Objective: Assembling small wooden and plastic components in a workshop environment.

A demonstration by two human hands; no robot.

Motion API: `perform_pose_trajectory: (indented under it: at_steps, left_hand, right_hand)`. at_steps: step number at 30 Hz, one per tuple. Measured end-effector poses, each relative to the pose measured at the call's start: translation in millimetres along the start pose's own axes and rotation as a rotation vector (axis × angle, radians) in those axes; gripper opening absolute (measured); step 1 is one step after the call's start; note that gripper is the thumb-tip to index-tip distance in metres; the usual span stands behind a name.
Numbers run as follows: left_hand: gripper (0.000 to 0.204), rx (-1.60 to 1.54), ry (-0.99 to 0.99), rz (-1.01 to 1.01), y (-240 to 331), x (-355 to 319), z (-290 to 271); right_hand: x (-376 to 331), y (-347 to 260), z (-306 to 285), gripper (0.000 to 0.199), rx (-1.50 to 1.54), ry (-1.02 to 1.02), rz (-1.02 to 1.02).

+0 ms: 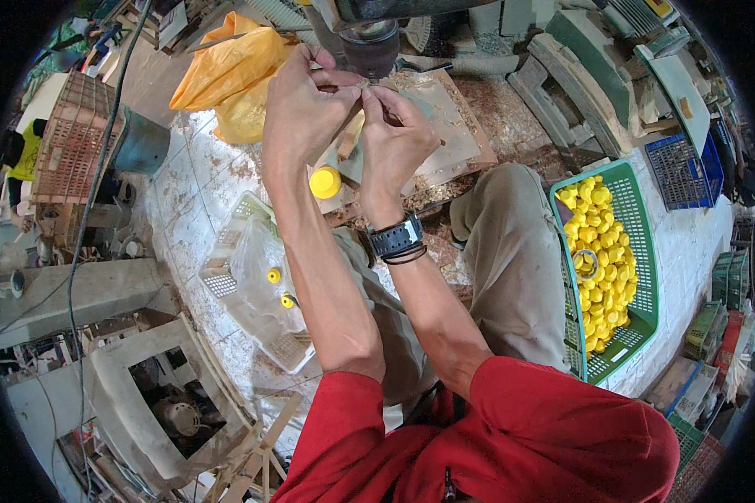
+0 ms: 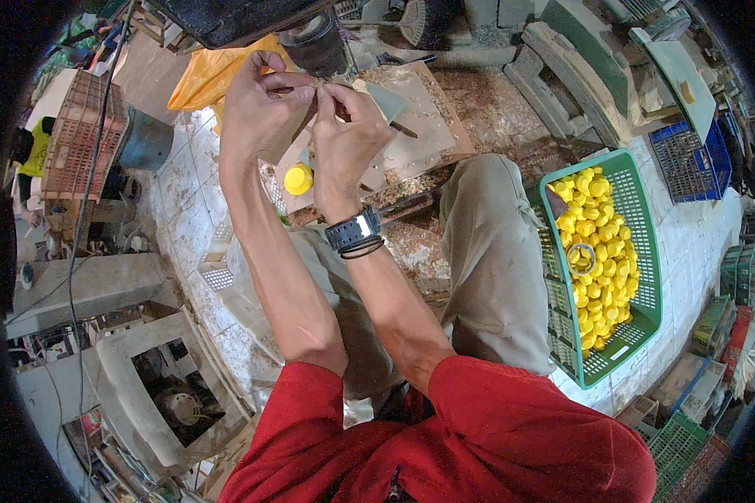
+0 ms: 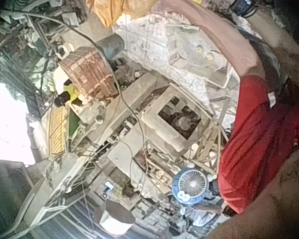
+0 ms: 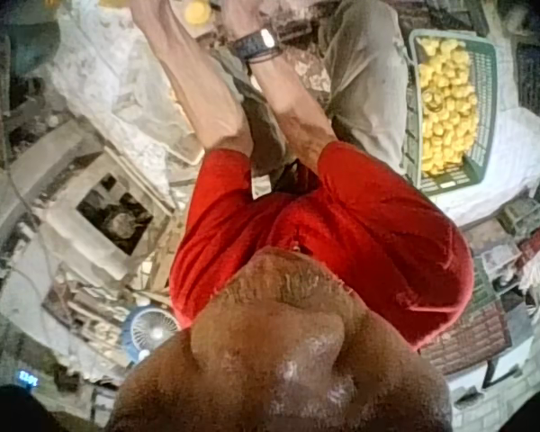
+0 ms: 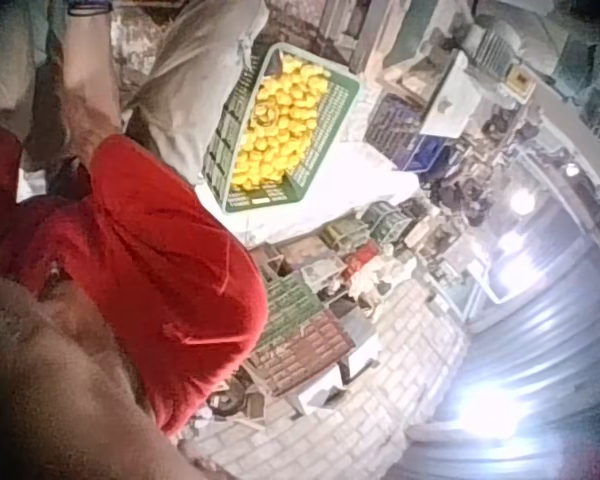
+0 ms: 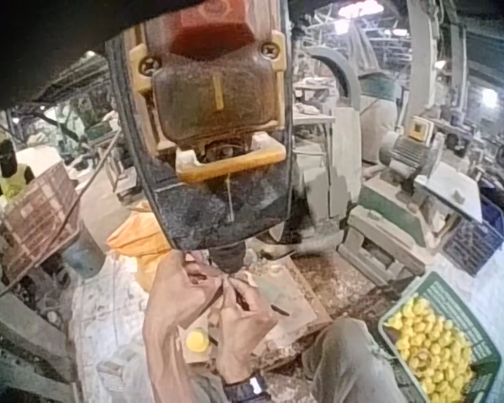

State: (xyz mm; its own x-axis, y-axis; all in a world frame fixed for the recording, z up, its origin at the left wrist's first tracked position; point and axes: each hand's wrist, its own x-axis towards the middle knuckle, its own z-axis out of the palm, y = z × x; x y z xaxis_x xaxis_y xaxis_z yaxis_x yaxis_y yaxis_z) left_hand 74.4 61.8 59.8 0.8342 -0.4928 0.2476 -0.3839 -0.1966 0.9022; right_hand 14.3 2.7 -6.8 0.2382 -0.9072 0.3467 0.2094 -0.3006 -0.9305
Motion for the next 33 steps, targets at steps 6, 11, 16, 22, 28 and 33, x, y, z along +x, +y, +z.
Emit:
perform_pose_trajectory:
  at_steps: [6,11,16,22,28,33]
  left_hand:
    - [0.032,-0.017,-0.005,-0.026,-1.2,-0.9,-0.2]
    - [0.031,-0.036,-0.037,-0.070,-5.1,1.5,-2.4]
    - [0.031,-0.121,-0.091,-0.076,-17.5,17.2,-6.7]
    - [0.033,-0.197,-0.234,-0.120,-29.2,31.3,-13.4]
    - [0.044,-0.216,-0.416,-0.128,-27.2,50.6,-20.7]
    - [0.045,-0.233,-0.365,-0.105,-35.5,47.5,-12.0]
  right_hand:
    - [0.9,-2.8,-1.7,0.012,-0.027,-0.024,0.033]
    - [4.2,-7.3,-3.3,0.011,-0.026,-0.014,0.053]
    - [8.5,-11.8,-8.3,0.011,-0.122,-0.060,0.050]
    - [11.1,-9.0,-9.5,0.011,-0.063,-0.072,0.048]
    - [16.2,-5.6,-11.0,0.014,-0.131,-0.085,0.002]
    - [16.0,-0.6,-11.8,0.016,-0.081,-0.107,0.026]
